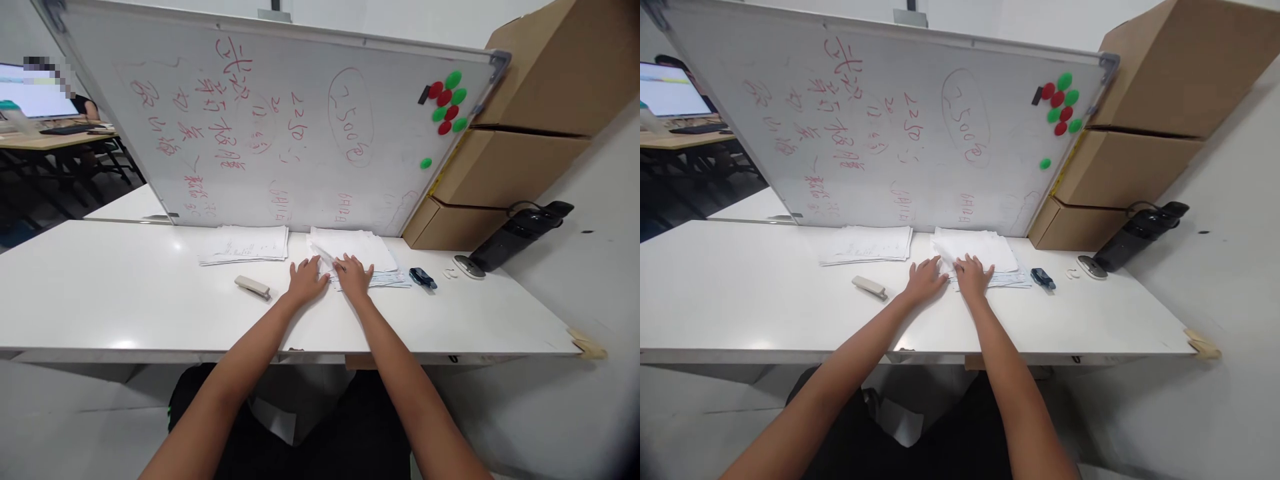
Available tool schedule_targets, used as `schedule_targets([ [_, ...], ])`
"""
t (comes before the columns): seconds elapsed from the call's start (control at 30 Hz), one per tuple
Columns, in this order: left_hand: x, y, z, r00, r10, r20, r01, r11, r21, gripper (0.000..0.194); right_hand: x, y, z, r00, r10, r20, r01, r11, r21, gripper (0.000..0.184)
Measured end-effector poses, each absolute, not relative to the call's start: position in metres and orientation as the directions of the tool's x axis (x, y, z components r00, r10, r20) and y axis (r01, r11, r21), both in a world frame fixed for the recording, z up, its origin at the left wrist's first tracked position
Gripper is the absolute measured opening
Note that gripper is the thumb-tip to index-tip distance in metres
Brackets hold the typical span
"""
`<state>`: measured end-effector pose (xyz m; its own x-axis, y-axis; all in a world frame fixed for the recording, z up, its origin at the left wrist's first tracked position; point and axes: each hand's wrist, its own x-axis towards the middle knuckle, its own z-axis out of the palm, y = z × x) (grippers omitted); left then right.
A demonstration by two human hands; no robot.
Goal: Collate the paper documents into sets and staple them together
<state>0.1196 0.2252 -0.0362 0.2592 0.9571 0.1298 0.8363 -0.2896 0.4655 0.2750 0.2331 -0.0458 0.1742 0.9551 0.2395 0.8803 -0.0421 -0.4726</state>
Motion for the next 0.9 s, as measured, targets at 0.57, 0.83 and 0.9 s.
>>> schedule_targets([
  [0.57, 0.113, 0.215, -0.024, 0.362, 0.888, 0.285, 0.679, -0.461, 0.571, 0.066, 0.275, 0.223, -0.045, -0.046, 0.935, 0.351, 0.856, 0.218, -0.468, 0.043],
  [0.83, 0.117, 0.214, -0.026, 0.313, 0.908, 0.278, 0.716, -0.418, 0.559, 0.056, 0.274, 0.224, -0.048, -0.016, 0.914, 0.406, 0.908, 0.183, -0.377, 0.039],
  [0.9, 0.118, 0.22, -0.03, 0.216, 0.954, 0.208, 0.799, -0.295, 0.525, 0.054, 0.276, 0.225, -0.05, 0.025, 0.912, 0.41, 0.899, 0.159, -0.408, 0.038],
])
